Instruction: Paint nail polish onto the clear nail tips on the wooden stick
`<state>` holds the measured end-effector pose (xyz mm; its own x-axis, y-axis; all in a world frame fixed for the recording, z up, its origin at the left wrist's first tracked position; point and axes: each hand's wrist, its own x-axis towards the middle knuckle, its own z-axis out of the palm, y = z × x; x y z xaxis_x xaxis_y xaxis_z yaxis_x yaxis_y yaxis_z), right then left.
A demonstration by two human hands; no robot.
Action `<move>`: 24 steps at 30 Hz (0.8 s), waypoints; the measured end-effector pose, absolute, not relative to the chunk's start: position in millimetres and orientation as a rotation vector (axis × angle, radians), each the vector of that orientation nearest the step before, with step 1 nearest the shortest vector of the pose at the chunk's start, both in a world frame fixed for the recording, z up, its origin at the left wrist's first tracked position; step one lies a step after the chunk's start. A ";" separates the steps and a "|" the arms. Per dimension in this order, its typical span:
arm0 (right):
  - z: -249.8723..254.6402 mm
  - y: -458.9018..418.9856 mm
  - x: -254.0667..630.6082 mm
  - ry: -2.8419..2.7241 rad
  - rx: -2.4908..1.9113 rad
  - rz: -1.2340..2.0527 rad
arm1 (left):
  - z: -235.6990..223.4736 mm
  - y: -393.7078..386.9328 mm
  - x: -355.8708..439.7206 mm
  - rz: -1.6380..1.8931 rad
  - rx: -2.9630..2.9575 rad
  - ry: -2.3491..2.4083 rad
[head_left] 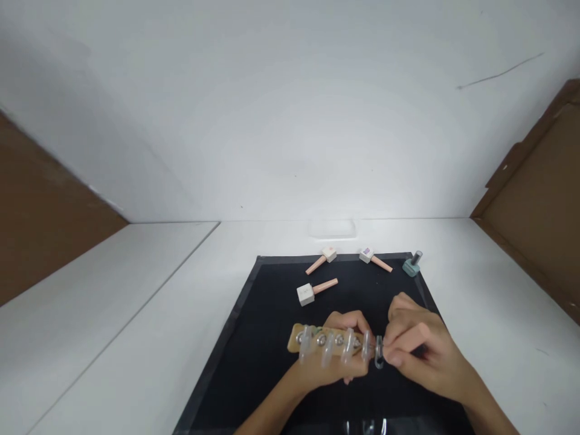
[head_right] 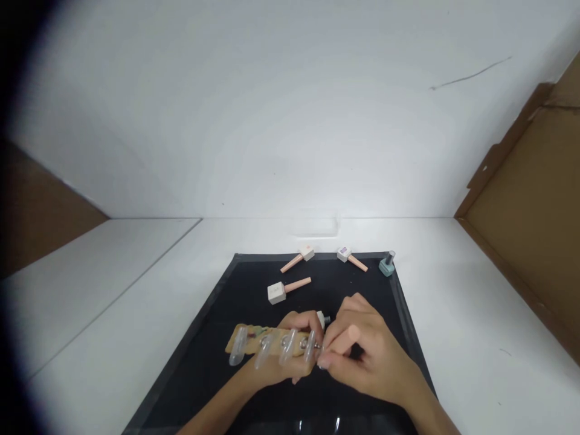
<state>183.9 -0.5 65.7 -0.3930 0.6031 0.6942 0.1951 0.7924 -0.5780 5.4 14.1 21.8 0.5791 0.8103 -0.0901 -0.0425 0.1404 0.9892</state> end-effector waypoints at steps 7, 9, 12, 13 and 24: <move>64.5 -1.0 183.9 -1.951 -0.620 0.485 | 24.1 15.0 6.7 0.680 1.284 0.763; 63.2 -1.0 184.1 -1.980 -0.634 0.484 | 21.7 14.4 6.6 0.672 1.286 0.772; 60.6 -0.8 185.2 -1.909 -0.728 0.410 | 15.5 12.4 6.3 0.677 1.284 0.757; 59.8 -0.8 185.5 -1.897 -0.715 0.425 | 13.7 11.8 6.2 0.684 1.276 0.746; 52.7 -5.1 180.1 -1.756 -0.580 0.620 | 20.8 11.9 5.6 0.688 1.168 0.712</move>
<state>180.1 -5.1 52.7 -0.2495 0.6620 0.7068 0.0714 0.7404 -0.6684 5.6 11.9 20.8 0.5984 0.7897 -0.1355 -0.1080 0.2470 0.9630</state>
